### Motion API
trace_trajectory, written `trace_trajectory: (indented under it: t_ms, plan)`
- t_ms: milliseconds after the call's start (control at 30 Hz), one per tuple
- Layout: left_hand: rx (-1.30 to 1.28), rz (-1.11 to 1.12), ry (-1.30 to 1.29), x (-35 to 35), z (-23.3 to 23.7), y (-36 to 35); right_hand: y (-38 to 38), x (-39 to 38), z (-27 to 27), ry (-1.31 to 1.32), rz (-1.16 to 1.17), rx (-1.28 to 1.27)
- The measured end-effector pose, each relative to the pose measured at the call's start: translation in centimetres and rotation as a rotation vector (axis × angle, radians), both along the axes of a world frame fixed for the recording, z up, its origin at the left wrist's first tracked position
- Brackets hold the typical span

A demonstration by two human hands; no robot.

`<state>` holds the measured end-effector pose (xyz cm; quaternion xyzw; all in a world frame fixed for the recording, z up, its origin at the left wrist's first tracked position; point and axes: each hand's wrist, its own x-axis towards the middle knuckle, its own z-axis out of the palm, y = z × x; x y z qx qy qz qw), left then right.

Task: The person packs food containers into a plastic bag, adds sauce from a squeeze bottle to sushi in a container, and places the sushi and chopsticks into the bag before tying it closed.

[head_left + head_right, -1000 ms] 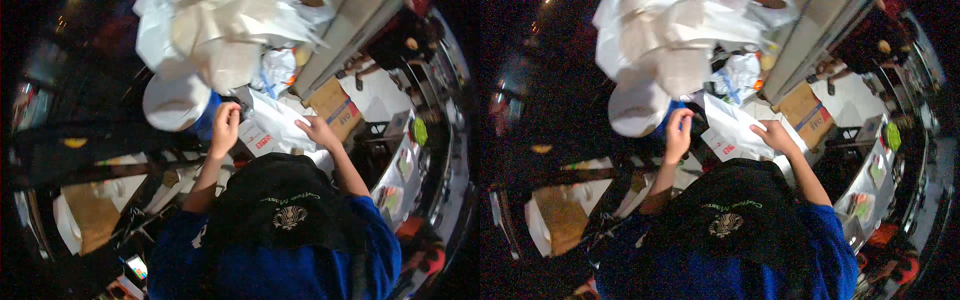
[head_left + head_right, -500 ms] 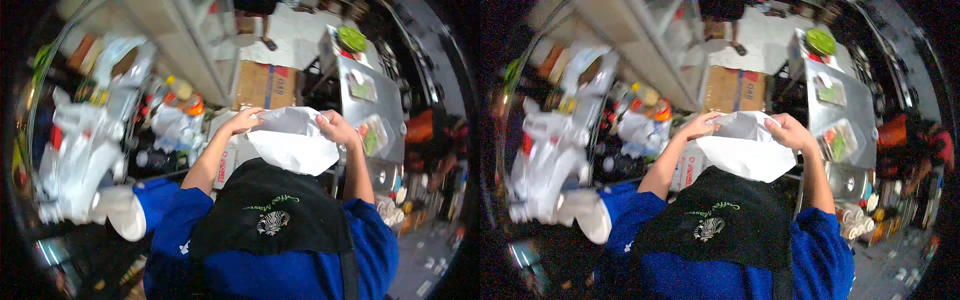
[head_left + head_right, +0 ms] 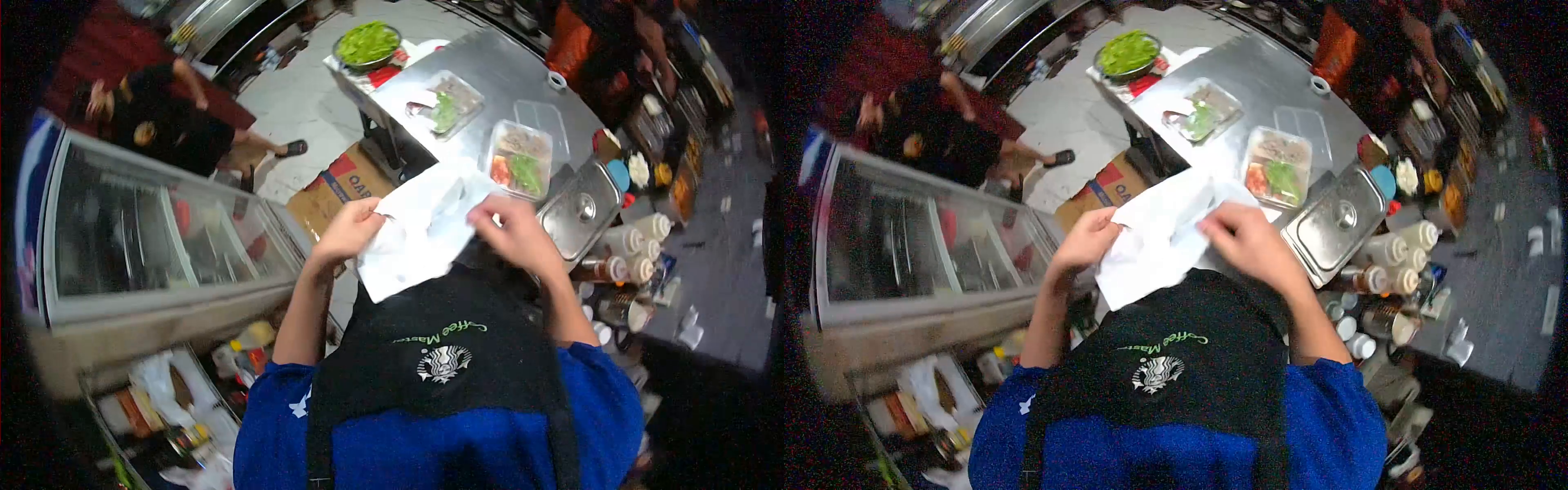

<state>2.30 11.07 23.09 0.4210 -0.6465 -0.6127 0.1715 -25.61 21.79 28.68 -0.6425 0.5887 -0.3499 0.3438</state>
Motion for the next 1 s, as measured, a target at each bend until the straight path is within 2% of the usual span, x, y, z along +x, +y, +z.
trace_trajectory:
  t_ms: [33,100,167,200,233,300,333,367,433,500,533,567,667,733,767,800,833,900,933,1000]
  plan:
    - [-0.027,-0.06,-0.064,-0.9,0.2,-1.4,0.0,0.9,-0.2,0.068,0.046,0.101]
    - [-0.169,-0.007,-0.055,-3.5,-0.3,-3.5,-1.1,3.1,-2.5,-0.028,0.028,0.035]
    - [-0.495,-0.135,-0.089,-5.6,-2.5,-6.5,-3.5,5.2,-4.4,-0.006,-0.123,-0.103]
    - [-0.402,-0.045,-0.011,-6.7,-3.1,-7.1,-4.4,6.3,-5.3,0.009,-0.196,-0.167]
    - [-0.372,-0.081,-0.013,-7.4,-5.3,-8.7,-5.6,6.8,-6.2,0.081,-0.258,-0.147]
    - [-0.13,-0.138,0.091,-8.6,-2.4,-10.4,-8.0,8.2,-7.2,0.213,-0.385,-0.088]
    - [-0.125,-0.157,0.156,-8.8,-1.9,-11.9,-9.4,9.8,-6.0,0.221,-0.732,-0.307]
    - [-0.122,-0.171,0.224,-9.2,-1.6,-13.7,-10.3,10.6,-4.3,0.2,-0.926,-0.376]
    - [-0.016,-0.273,0.25,-8.8,-1.9,-16.6,-11.2,12.5,-1.9,0.336,-0.928,-0.399]
    - [-0.09,-0.471,0.312,-8.2,-1.6,-18.1,-13.3,14.4,-1.6,0.373,-0.896,-0.329]
    - [0.063,-0.492,0.279,-8.0,0.3,-18.0,-14.1,15.0,-2.0,0.448,-0.935,-0.318]
    - [-0.062,-0.593,0.194,-7.9,1.1,-19.0,-14.7,15.3,-2.5,0.527,-0.971,-0.314]
    - [0.119,-0.608,0.232,-8.1,-0.2,-20.0,-15.5,15.8,-2.9,0.698,-1.119,-0.243]
    - [0.177,-0.594,0.295,-8.4,0.2,-19.7,-15.7,17.7,-1.9,0.708,-1.14,-0.167]
    - [-0.396,-0.746,0.311,-8.5,-0.3,-20.3,-15.9,18.2,-1.2,0.729,-1.153,-0.151]
    - [-0.173,-0.755,0.239,-8.6,-0.5,-20.1,-15.4,17.9,-2.8,0.742,-1.139,-0.263]
    - [0.054,-0.762,0.154,-8.5,-0.6,-19.6,-14.9,17.7,-3.2,0.744,-1.182,-0.228]
    - [0.243,-0.744,0.18,-8.8,-0.3,-18.3,-13.9,17.3,-3.0,0.767,-1.228,-0.158]
    - [0.379,-0.701,0.245,-9.2,-1.8,-17.4,-13.9,18.0,-1.6,0.753,-1.244,-0.196]
    - [0.473,-0.717,0.251,-9.0,-0.8,-15.8,-13.5,19.3,-0.9,0.816,-1.336,-0.199]
